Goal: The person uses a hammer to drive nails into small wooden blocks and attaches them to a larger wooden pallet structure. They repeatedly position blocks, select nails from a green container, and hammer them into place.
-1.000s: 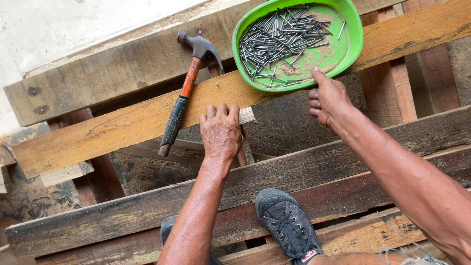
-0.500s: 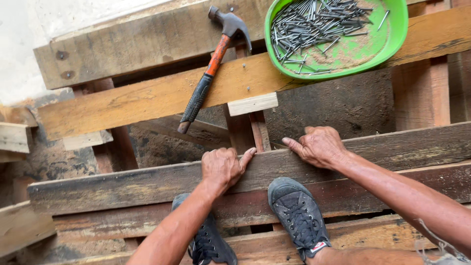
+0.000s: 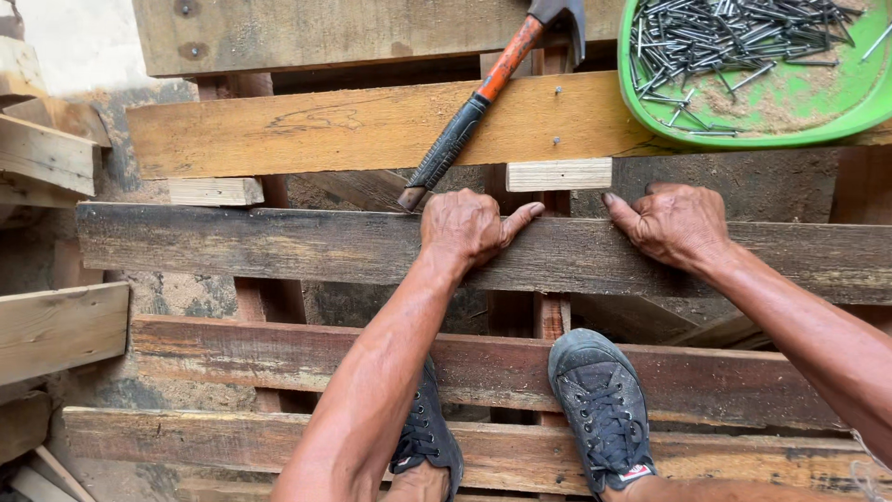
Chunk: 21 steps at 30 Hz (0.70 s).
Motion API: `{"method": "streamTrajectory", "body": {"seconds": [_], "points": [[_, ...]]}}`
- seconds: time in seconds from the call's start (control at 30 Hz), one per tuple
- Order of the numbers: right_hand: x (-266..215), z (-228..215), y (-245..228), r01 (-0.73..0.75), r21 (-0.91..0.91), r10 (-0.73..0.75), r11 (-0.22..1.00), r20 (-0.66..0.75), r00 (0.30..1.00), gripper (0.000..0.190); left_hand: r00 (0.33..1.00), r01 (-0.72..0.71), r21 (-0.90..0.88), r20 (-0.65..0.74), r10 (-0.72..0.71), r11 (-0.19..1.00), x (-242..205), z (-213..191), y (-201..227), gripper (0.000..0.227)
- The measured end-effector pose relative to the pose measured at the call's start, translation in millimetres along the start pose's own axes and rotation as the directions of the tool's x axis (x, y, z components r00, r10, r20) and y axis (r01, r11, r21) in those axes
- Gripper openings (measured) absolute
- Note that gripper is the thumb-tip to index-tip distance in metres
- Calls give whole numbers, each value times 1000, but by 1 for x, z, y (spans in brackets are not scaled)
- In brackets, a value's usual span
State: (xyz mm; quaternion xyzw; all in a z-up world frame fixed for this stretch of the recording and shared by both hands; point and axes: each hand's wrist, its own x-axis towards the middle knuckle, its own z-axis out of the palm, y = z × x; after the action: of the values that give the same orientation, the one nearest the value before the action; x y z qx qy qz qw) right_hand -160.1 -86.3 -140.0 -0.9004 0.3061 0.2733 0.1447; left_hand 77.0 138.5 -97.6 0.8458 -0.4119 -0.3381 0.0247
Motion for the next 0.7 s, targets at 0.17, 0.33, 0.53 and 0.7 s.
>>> {"method": "streamTrajectory", "body": {"seconds": [0.17,0.33,0.53,0.7], "points": [[1,41,21,192,-375,-387,907,-560,732,74,914,-192,216,-315,255,957,6,49,-14,88],[-37,11,-17,256,-406,-457,877,-540,707,71,812,-449,357,-220,541,819,-29,33,-21,119],[-66,-5,-7,237,-361,-354,902,-302,885,124,858,-505,329,96,504,798,-27,20,-4,136],[-71,-28,-1,201,-250,-161,947,173,972,152,899,-404,471,47,435,784,-31,32,14,133]]}}
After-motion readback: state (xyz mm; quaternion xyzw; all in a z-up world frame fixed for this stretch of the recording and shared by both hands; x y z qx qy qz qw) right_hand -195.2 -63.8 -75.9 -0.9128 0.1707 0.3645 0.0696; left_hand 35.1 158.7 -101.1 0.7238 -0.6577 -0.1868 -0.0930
